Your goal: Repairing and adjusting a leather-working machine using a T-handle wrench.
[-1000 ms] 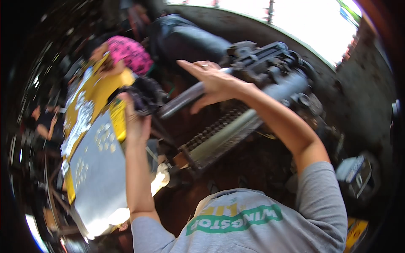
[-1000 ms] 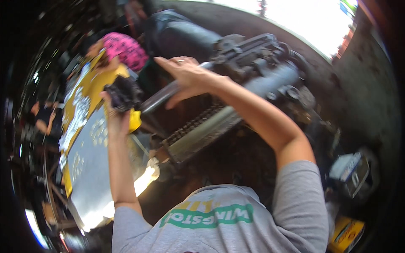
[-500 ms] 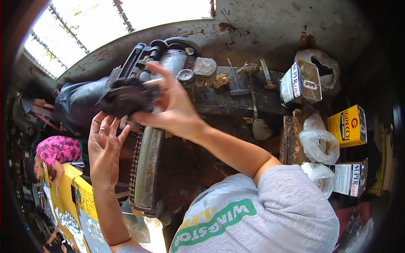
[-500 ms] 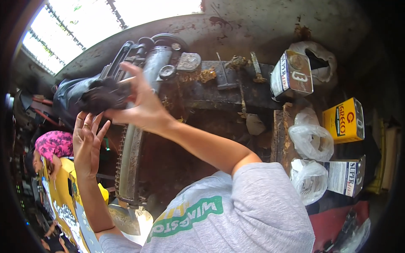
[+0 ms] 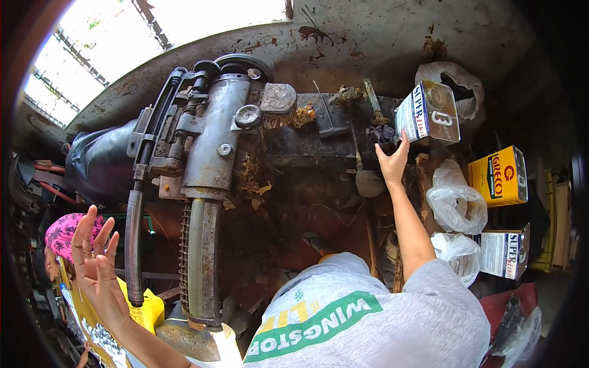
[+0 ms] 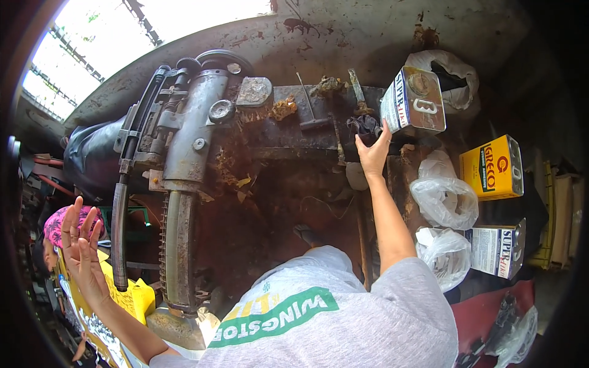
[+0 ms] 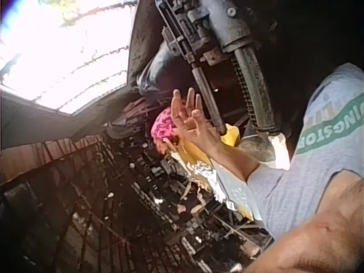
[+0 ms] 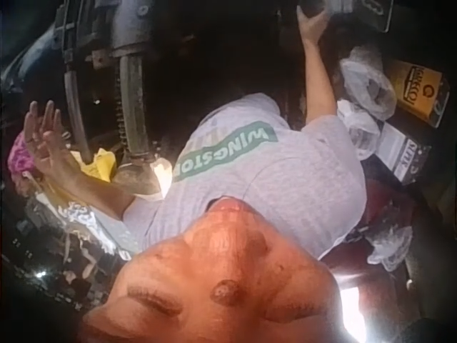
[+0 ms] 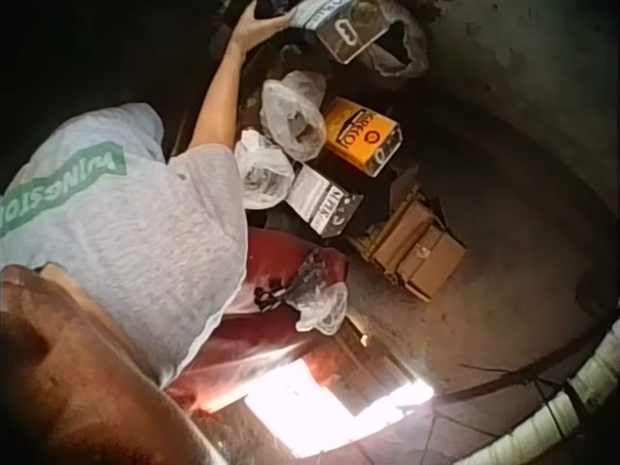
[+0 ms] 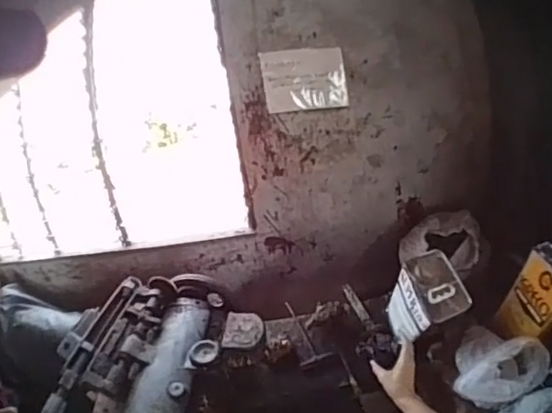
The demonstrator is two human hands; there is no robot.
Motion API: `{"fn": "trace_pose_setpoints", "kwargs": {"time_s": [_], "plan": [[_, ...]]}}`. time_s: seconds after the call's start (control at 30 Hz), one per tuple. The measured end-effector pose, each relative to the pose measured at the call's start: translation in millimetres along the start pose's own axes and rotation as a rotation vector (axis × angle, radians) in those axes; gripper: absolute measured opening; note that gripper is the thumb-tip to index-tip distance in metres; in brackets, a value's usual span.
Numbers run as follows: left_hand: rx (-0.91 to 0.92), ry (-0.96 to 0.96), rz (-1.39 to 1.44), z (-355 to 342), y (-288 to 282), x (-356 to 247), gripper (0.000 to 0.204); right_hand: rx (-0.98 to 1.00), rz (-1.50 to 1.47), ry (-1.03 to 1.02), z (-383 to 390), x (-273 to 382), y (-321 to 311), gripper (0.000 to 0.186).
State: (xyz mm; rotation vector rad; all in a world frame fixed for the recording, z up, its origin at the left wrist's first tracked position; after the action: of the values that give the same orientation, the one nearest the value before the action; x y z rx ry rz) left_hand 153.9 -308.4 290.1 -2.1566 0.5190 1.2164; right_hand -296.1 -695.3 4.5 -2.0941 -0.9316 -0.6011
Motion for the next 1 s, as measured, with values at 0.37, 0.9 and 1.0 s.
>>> {"fn": "trace_pose_setpoints", "kwargs": {"time_s": [0.37,0.9,1.0], "plan": [[-0.086,-0.014,-0.069,26.3,-47.7,13.1,0.050,0.034,0.146,0.111,32.3,-14.5,23.6,0.126],[-0.474,-0.148,0.063,85.3,-122.2,37.5,0.026,0.012,0.177,-0.093,16.8,-2.4,25.1,0.088],[-0.506,-0.205,-0.011,88.2,-125.7,36.9,0.032,0.082,0.245,-0.144,14.5,0.2,30.9,0.105]]}}
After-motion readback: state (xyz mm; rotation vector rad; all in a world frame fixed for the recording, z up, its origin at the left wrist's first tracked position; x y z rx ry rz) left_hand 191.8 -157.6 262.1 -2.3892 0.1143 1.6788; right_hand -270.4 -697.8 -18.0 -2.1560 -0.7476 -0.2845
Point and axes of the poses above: each hand's wrist, its own z-axis away from the middle knuckle, its own y-axis out of the palm, x = y × z, the point moved 8 cm from there along -z, towards the middle knuckle, and after that the axes turned 2 degrees about -x, right-handed, at the moved point
